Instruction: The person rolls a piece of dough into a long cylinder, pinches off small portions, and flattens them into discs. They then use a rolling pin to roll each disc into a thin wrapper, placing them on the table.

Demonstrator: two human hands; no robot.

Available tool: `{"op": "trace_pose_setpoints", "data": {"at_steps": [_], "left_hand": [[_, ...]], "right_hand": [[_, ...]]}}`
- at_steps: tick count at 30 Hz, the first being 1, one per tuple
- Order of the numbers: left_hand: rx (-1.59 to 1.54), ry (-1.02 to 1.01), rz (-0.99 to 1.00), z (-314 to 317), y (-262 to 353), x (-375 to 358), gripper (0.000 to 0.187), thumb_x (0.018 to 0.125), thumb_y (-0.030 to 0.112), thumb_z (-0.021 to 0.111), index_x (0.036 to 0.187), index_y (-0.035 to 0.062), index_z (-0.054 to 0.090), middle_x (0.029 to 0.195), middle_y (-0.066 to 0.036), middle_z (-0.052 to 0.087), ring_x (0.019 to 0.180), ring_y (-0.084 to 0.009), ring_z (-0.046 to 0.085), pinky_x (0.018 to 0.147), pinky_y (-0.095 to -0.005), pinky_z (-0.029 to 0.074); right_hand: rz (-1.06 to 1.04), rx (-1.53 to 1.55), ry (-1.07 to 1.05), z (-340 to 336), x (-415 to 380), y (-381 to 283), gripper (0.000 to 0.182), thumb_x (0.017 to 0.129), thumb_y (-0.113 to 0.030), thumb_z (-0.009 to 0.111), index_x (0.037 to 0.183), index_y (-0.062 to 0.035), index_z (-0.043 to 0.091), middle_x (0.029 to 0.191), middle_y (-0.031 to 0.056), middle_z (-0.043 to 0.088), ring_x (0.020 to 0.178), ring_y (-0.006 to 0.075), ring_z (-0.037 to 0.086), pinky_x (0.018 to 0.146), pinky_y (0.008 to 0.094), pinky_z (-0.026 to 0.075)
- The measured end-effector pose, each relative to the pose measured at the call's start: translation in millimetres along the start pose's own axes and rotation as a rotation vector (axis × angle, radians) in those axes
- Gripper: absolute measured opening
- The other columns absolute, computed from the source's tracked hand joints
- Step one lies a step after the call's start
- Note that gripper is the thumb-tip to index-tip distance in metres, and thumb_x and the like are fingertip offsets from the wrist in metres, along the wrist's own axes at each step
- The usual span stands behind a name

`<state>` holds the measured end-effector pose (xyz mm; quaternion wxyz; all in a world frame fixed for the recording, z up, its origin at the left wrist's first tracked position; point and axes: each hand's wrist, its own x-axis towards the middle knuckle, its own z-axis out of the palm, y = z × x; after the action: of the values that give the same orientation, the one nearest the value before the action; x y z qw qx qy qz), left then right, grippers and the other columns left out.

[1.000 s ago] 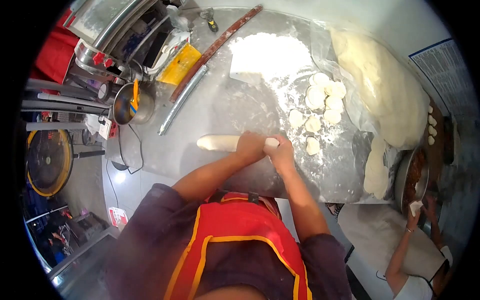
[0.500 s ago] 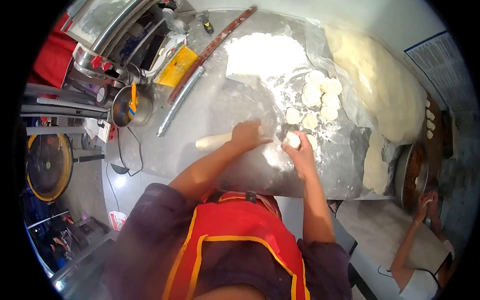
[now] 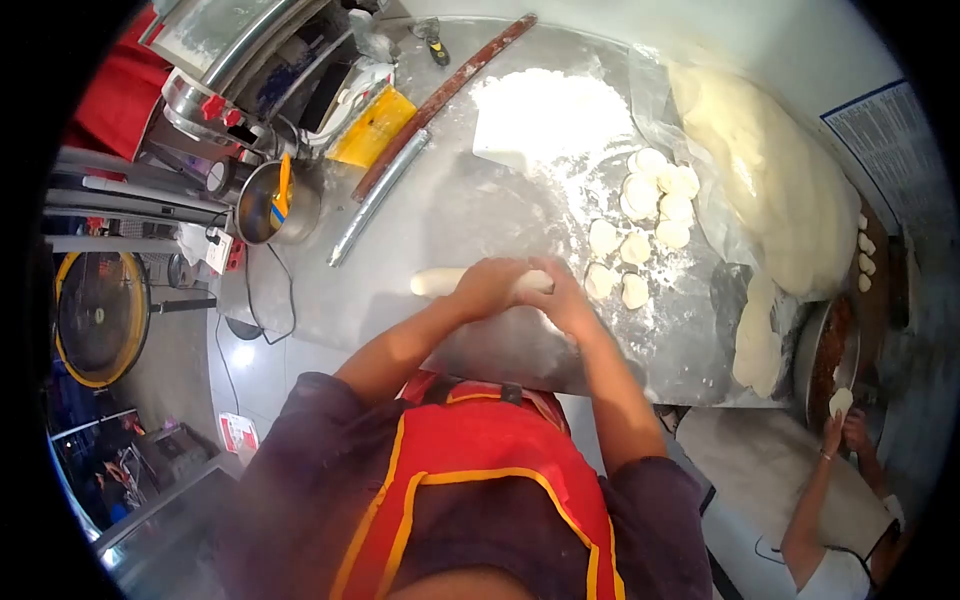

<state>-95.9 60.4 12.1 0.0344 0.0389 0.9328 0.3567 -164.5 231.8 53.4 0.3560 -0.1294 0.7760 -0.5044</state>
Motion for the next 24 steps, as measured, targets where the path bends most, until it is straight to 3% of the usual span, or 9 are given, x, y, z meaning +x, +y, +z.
{"op": "trace_pose_setpoints", "data": {"at_steps": [2,5,8,14,17,20,23,24], "left_hand": [[0.016,0.055,-0.023,2.3,3.7,0.5,0.044,0.079,0.039,0.072,0.109,0.0076,0.063,0.101,-0.018,0.067,0.095,-0.0372,0.063,0.086,-0.0470,0.047],[0.044,-0.005,-0.125,-2.7,14.5,3.2,0.036,0.078,0.038,0.070,0.100,0.0093,0.066,0.093,-0.016,0.069,0.088,-0.0357,0.065,0.083,-0.0473,0.048],[0.155,0.091,-0.127,15.3,13.4,7.7,0.027,0.076,0.035,0.069,0.086,0.0106,0.068,0.084,-0.013,0.069,0.083,-0.0340,0.067,0.079,-0.0459,0.050],[0.268,-0.212,-0.269,-1.9,31.6,20.3,0.021,0.075,0.030,0.068,0.083,0.0116,0.073,0.084,-0.012,0.072,0.082,-0.0306,0.070,0.074,-0.0407,0.053],[0.259,-0.281,-0.307,-5.5,33.5,27.3,0.022,0.076,0.031,0.066,0.083,0.0113,0.074,0.087,-0.013,0.072,0.082,-0.0302,0.071,0.074,-0.0406,0.054],[0.285,-0.320,-0.388,-6.3,13.9,37.3,0.034,0.079,0.038,0.069,0.093,0.0080,0.073,0.084,-0.013,0.072,0.084,-0.0306,0.070,0.076,-0.0435,0.054],[0.183,-0.148,-0.370,-26.0,9.3,34.4,0.061,0.074,0.050,0.075,0.111,0.0039,0.063,0.089,-0.015,0.071,0.087,-0.0323,0.069,0.079,-0.0428,0.053],[0.091,-0.135,-0.324,-24.6,4.3,32.0,0.074,0.065,0.052,0.081,0.114,0.0024,0.055,0.106,-0.018,0.066,0.103,-0.0350,0.063,0.087,-0.0449,0.049]], "right_hand": [[0.050,0.128,-0.017,9.4,5.1,4.9,0.050,0.075,-0.013,0.077,0.122,-0.0014,0.062,0.105,0.0143,0.068,0.090,0.0217,0.065,0.082,0.0319,0.052],[0.006,-0.054,0.141,21.6,1.3,4.1,0.042,0.074,-0.016,0.074,0.113,-0.0021,0.067,0.096,0.0143,0.070,0.085,0.0211,0.066,0.079,0.0325,0.052],[-0.074,-0.242,0.257,25.3,5.6,18.5,0.035,0.072,-0.015,0.071,0.104,0.0000,0.069,0.081,0.0116,0.070,0.076,0.0173,0.066,0.070,0.0308,0.052],[-0.001,-0.149,0.232,17.8,0.5,-0.7,0.028,0.070,-0.011,0.069,0.096,-0.0005,0.070,0.077,0.0089,0.068,0.071,0.0160,0.063,0.066,0.0301,0.050],[0.138,0.147,0.174,12.7,-14.7,-17.9,0.018,0.075,-0.008,0.068,0.091,-0.0019,0.070,0.077,0.0064,0.067,0.071,0.0177,0.063,0.068,0.0306,0.051],[0.125,0.349,0.011,-2.2,-28.7,-18.6,0.022,0.077,-0.005,0.070,0.099,-0.0024,0.067,0.084,0.0041,0.065,0.076,0.0155,0.061,0.071,0.0304,0.050],[0.065,0.030,0.200,-29.5,-8.7,-40.4,0.039,0.077,-0.007,0.074,0.114,-0.0029,0.060,0.096,0.0072,0.065,0.086,0.0150,0.060,0.076,0.0294,0.049],[0.043,0.103,0.190,-35.3,10.9,-26.1,0.054,0.079,-0.012,0.076,0.126,-0.0032,0.050,0.105,0.0096,0.062,0.091,0.0160,0.059,0.080,0.0298,0.048]]}}
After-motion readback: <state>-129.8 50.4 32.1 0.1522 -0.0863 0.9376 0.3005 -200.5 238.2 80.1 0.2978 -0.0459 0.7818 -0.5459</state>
